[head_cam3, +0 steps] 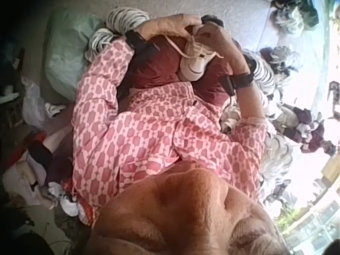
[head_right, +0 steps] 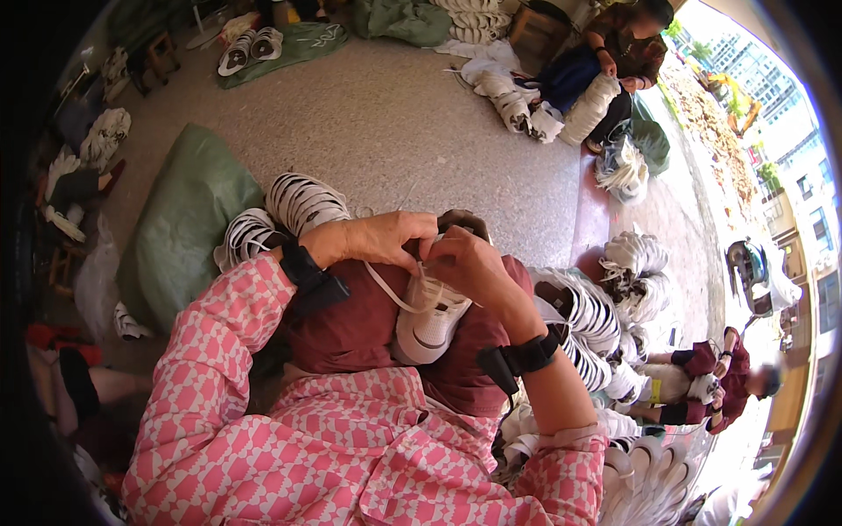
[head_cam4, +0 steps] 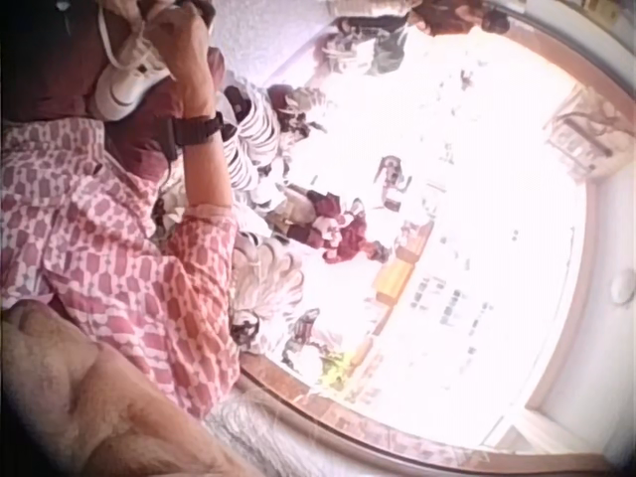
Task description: The recorder is lacing white and beige sneakers in a workshop environment.
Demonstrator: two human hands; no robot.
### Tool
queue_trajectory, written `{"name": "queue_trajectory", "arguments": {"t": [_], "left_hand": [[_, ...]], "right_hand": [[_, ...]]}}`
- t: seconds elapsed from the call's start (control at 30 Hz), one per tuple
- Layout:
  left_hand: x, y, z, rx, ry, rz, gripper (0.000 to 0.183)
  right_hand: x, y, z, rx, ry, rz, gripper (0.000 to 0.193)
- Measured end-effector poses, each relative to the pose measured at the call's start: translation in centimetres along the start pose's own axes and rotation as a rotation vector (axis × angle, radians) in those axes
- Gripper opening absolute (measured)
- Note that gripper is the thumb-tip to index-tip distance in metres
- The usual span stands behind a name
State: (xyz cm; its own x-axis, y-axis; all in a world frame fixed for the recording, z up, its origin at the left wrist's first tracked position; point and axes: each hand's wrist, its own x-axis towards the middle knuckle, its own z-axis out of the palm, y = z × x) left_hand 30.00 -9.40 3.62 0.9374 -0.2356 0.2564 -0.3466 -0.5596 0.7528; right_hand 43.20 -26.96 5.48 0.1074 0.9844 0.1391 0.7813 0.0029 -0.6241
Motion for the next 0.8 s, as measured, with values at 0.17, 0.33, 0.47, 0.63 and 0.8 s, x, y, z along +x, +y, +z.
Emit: {"name": "queue_trajectory", "arguments": {"t": [0.17,0.33,0.47,0.63,0.8], "left_hand": [[0.0,1.2,-0.4,-0.053,-0.043,-0.095,0.022],[0.2,0.6,0.0,0.029,0.039,-0.029,0.019],[0.1,0.5,0.0,0.024,0.038,-0.035,0.019],[0.0,1.2,0.2,0.062,0.057,-0.058,0.021],[0.4,4.8,1.1,0.03,0.061,-0.292,0.03]], "right_hand": [[0.2,0.4,-0.4,0.045,-0.067,0.061,0.014],[0.3,0.9,-0.1,0.027,-0.071,0.079,0.015],[0.1,0.0,-0.5,0.045,-0.095,0.003,0.013],[0.0,-0.1,-0.4,-0.006,-0.033,-0.111,0.007],[-0.8,0.7,-4.8,-0.005,0.065,0.105,0.005]]}}
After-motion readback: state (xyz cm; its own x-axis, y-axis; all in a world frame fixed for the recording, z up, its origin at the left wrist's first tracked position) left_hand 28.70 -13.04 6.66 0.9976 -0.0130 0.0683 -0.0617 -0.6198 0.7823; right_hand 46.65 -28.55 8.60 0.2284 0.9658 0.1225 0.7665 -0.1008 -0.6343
